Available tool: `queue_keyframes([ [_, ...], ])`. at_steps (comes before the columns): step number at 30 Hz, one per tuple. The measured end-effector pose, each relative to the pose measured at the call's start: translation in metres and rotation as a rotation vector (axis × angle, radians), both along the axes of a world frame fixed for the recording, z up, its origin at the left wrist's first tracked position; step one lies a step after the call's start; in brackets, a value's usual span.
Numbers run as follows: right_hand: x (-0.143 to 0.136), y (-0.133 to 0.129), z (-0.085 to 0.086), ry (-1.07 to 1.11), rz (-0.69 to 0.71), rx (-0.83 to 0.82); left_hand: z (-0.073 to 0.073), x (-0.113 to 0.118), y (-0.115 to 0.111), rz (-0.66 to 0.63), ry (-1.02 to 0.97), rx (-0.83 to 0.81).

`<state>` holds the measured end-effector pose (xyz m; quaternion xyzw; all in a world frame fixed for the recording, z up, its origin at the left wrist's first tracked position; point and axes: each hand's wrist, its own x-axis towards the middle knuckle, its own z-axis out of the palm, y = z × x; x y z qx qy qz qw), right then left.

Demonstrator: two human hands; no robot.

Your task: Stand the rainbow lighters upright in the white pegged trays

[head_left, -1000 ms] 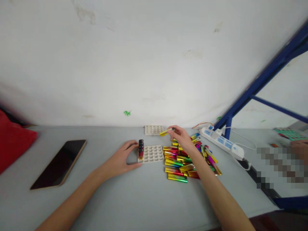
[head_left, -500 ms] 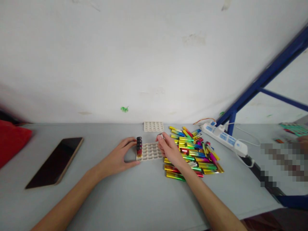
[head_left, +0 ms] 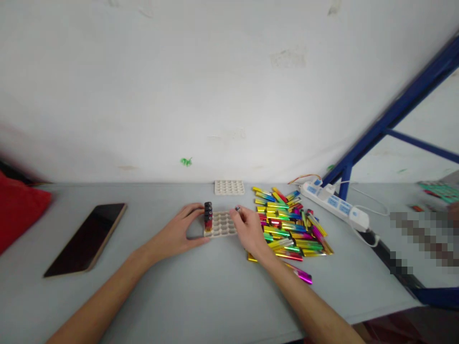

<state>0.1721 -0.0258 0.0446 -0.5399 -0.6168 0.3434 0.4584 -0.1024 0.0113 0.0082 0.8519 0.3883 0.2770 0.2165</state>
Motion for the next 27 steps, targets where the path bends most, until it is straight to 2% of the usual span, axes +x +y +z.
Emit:
queue_keyframes([
  [4, 0.000, -0.003, 0.002, -0.020, 0.050, 0.031, 0.001, 0.001, -0.001, 0.010, 0.019, 0.000],
  [10, 0.006, -0.004, 0.006, -0.237, 0.194, 0.241, 0.003, 0.003, -0.003, 0.007, 0.003, -0.008],
  [16, 0.013, -0.003, -0.001, -0.322, 0.256, 0.185, 0.007, 0.005, -0.005, 0.006, -0.006, -0.032],
  [22, 0.004, -0.010, 0.000, -0.432, 0.444, 0.199, 0.005, 0.005, -0.004, 0.006, -0.003, -0.038],
  [24, -0.001, -0.013, 0.004, -0.544, 0.445, 0.198, 0.004, 0.005, -0.004, -0.002, -0.006, -0.040],
  [27, -0.009, -0.016, 0.008, -0.772, 0.375, 0.234, 0.004, 0.005, -0.004, -0.009, -0.019, -0.046],
])
